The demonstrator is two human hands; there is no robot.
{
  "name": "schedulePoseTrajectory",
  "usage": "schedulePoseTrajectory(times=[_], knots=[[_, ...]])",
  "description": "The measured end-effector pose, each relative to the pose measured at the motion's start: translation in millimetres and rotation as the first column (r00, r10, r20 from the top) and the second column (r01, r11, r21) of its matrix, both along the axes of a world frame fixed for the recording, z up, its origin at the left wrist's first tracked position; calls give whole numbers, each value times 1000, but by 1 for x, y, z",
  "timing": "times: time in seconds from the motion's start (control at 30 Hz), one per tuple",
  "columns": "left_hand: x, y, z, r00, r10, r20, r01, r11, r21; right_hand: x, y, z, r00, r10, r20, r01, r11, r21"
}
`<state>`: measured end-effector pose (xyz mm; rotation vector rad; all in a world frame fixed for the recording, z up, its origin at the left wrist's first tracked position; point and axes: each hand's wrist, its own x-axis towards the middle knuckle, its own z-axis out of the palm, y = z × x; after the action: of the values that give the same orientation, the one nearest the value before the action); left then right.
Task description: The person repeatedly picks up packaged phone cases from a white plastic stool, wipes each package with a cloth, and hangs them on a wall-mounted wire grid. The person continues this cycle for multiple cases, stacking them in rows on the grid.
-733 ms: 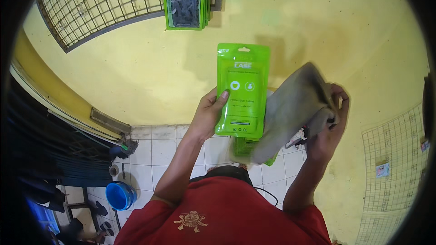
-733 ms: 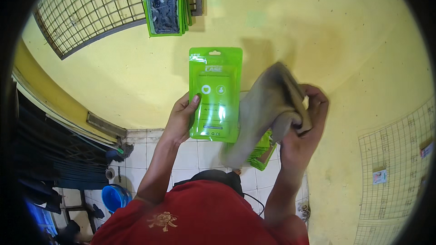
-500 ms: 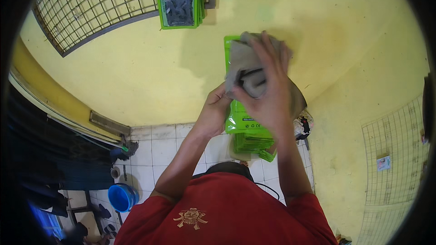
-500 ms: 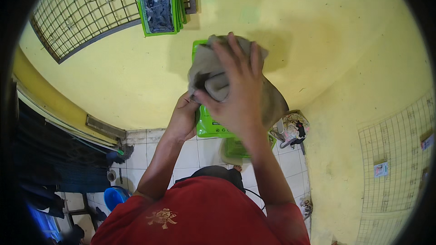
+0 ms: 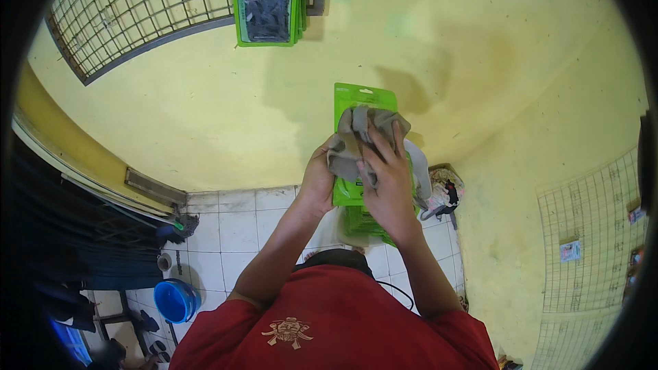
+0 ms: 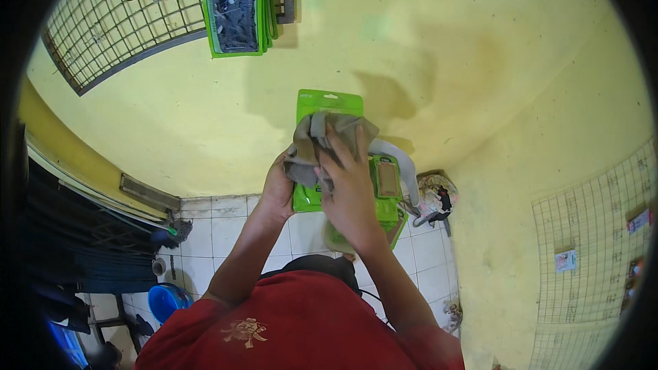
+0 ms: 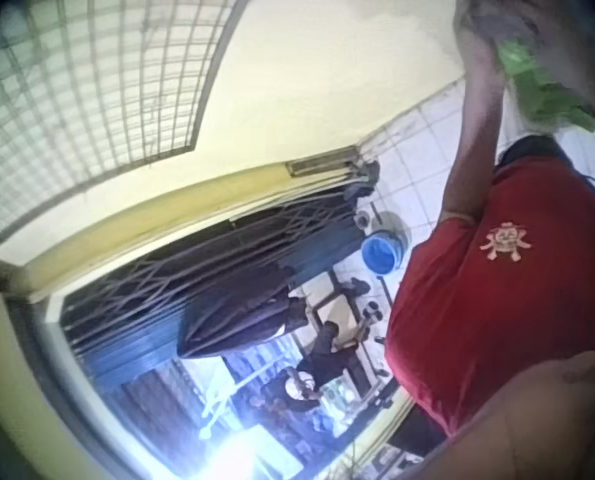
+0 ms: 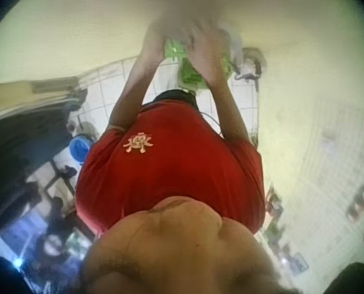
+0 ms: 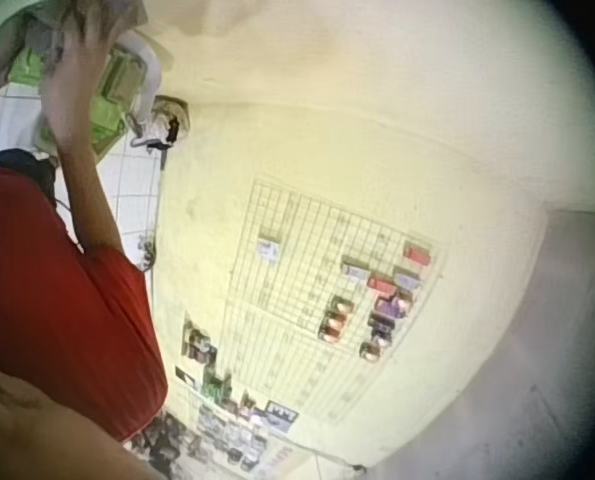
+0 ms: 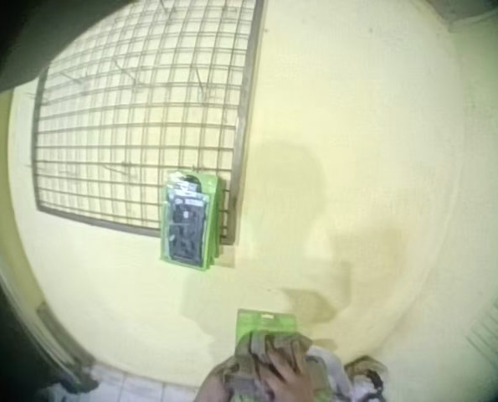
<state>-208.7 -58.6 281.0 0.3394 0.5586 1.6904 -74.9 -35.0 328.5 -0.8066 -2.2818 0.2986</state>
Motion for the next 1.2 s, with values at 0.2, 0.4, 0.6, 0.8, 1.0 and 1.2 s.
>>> schedulePoseTrajectory(times=[0.2,0.4,0.6,0.8,1.0,1.2], knots=[[-10,19,-22,982,-157,102,156,988,17,17,-26,-13,998,44,33,-41,996,-74],[9,30,-19,987,-126,-105,116,989,-95,39,-28,-12,994,51,97,-31,979,-200],[21,47,-23,978,-91,-188,68,990,-122,84,-8,-14,979,96,178,-8,899,-439],[36,63,-58,858,-102,-503,-44,962,-270,150,52,-32,992,-107,63,123,772,-623],[75,86,-100,808,-110,-579,-178,891,-418,208,156,-43,936,-325,132,337,726,-600],[111,109,-117,844,-43,-534,-254,846,-469,230,286,-79,909,-394,134,407,773,-487]])
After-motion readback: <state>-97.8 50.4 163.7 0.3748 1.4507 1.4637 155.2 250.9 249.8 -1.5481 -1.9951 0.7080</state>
